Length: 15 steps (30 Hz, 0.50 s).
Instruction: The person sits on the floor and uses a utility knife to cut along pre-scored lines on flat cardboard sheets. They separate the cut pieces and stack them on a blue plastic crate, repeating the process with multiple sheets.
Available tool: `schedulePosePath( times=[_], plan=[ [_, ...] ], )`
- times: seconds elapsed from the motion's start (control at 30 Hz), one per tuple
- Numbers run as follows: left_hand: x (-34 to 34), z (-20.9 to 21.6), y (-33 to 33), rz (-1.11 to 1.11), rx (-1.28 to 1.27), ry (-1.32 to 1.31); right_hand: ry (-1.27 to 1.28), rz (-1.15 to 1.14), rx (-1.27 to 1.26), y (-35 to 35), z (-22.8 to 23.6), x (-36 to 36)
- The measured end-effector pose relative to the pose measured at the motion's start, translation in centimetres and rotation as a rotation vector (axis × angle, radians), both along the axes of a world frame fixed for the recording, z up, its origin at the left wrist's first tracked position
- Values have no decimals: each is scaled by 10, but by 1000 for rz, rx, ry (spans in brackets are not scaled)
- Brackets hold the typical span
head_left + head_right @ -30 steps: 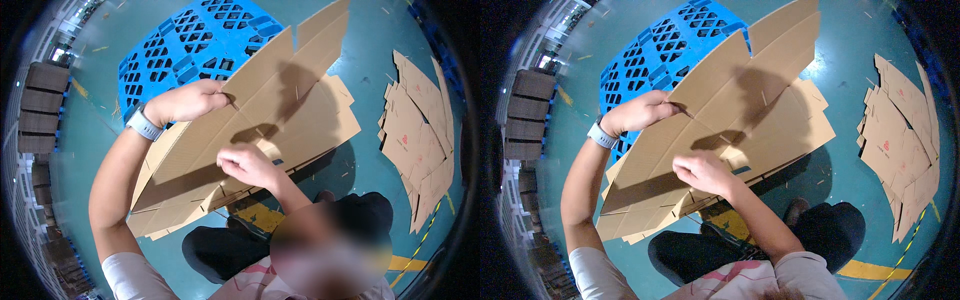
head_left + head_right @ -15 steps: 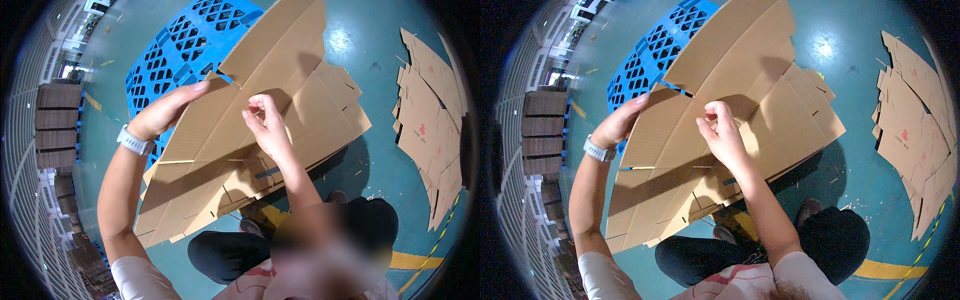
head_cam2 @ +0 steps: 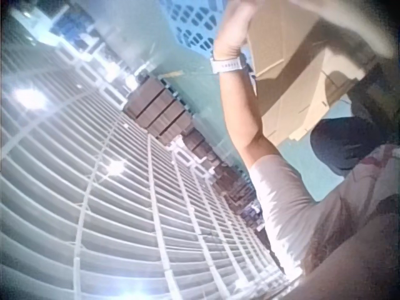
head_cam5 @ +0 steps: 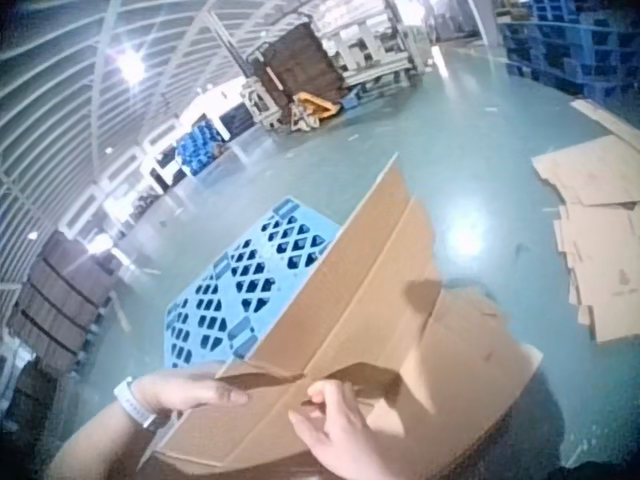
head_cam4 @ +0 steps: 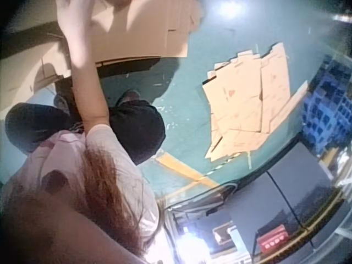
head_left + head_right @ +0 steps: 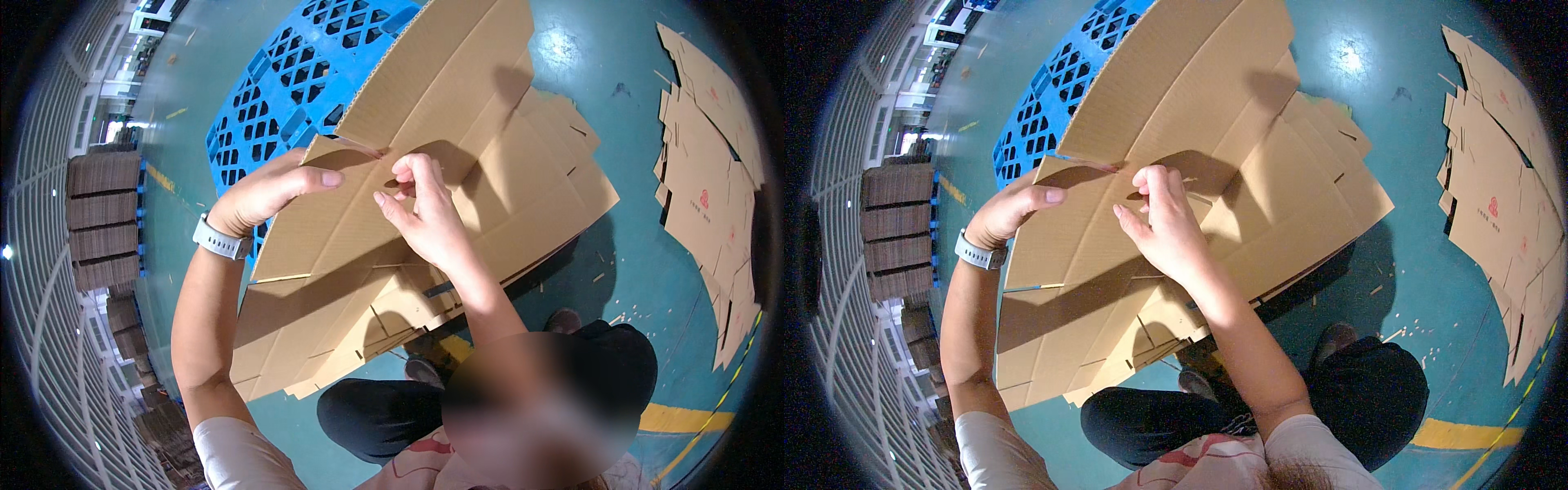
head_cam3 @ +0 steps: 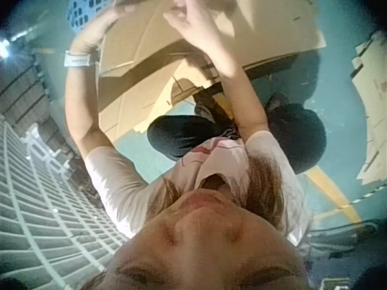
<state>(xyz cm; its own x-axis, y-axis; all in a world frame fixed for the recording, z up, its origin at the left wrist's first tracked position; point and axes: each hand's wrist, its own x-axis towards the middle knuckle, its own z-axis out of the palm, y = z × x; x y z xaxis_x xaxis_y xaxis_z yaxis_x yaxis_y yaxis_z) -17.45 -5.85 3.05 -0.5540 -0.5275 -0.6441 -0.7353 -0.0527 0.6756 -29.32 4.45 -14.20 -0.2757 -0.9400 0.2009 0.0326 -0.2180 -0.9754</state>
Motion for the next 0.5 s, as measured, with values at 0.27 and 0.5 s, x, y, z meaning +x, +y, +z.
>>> schedulePosePath(
  times=[0.27, 0.5],
  plan=[
    [-16, 3, -13, -288, -168, 3, -21, 35, 20, -1, 0, -2],
    [-12, -1, -17, -271, -217, -8, 14, 37, -30, -4, -3, -2]
  ],
)
